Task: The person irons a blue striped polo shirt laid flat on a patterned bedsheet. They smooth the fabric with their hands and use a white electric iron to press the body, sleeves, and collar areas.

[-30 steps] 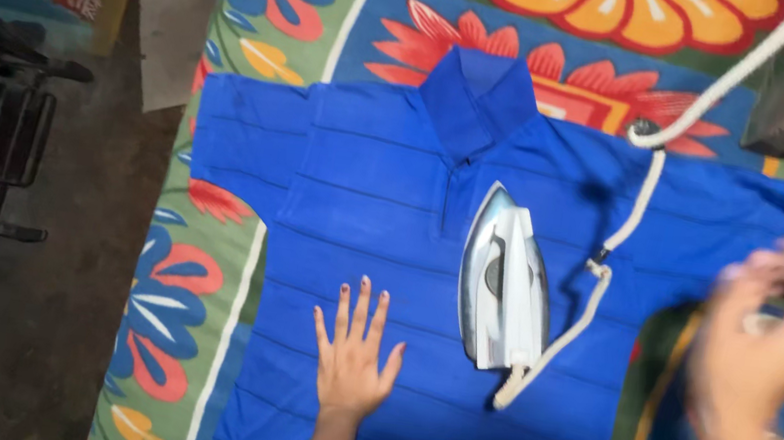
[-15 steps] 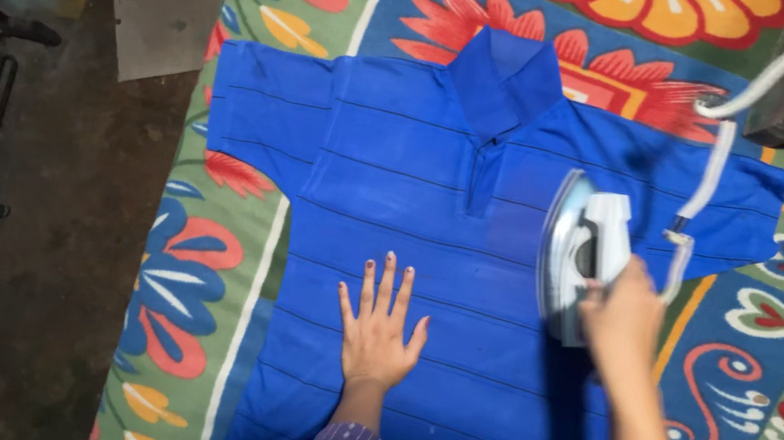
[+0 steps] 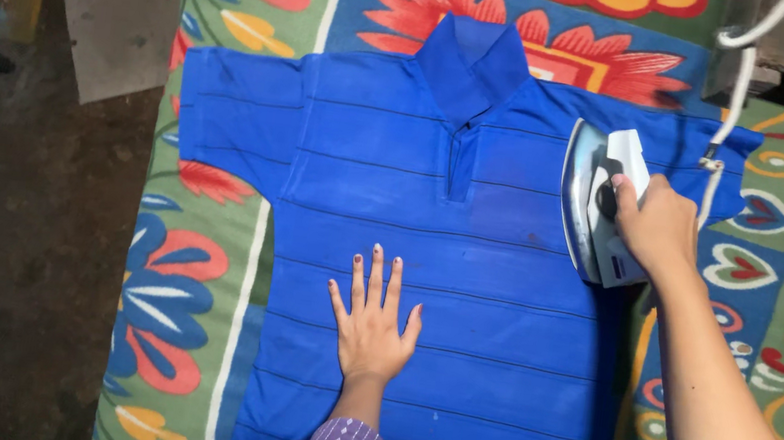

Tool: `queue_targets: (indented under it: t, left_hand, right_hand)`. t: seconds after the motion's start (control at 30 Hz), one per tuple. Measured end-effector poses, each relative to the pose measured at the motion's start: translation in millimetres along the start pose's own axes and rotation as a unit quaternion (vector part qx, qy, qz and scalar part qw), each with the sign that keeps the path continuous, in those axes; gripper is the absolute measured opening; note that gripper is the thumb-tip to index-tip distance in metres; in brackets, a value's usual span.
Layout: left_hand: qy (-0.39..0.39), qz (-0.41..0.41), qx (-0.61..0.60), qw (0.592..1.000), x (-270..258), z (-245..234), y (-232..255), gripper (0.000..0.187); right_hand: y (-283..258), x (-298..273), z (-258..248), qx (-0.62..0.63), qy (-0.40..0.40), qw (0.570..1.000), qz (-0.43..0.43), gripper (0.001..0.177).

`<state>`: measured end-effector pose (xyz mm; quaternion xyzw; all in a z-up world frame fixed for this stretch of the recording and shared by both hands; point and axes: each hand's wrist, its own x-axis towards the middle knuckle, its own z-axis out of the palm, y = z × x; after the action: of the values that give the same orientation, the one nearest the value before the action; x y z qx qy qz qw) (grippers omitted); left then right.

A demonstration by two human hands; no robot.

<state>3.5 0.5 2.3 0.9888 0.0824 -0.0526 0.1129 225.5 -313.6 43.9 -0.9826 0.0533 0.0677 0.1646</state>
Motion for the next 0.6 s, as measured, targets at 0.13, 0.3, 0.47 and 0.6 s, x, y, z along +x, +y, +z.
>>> queue_targets:
  t: [0.13,0.3,0.47,0.6]
  left_hand:
    - [0.005,0.004,0.001,1.0,-6,1,0,0.073]
    - [0.002,-0.003,0.011,1.0,-2,3,3,0.074]
    - [0.016,-0.003,0.015,1.0,-2,-1,6,0.074]
    - [0.011,-0.009,0.022,1.0,-1,-1,9,0.075]
  right_hand:
    - [12,3,-1,-0.015,0.047,0.999,0.005,0.054]
    - [16,25,-6,-0.035,0.073,0.997,0.008,0.05]
    - [20,16,-4,-0.035,0.077,0.996,0.002,0.048]
    - [27,21,-7,-0.042,0.077,0.996,0.001,0.05]
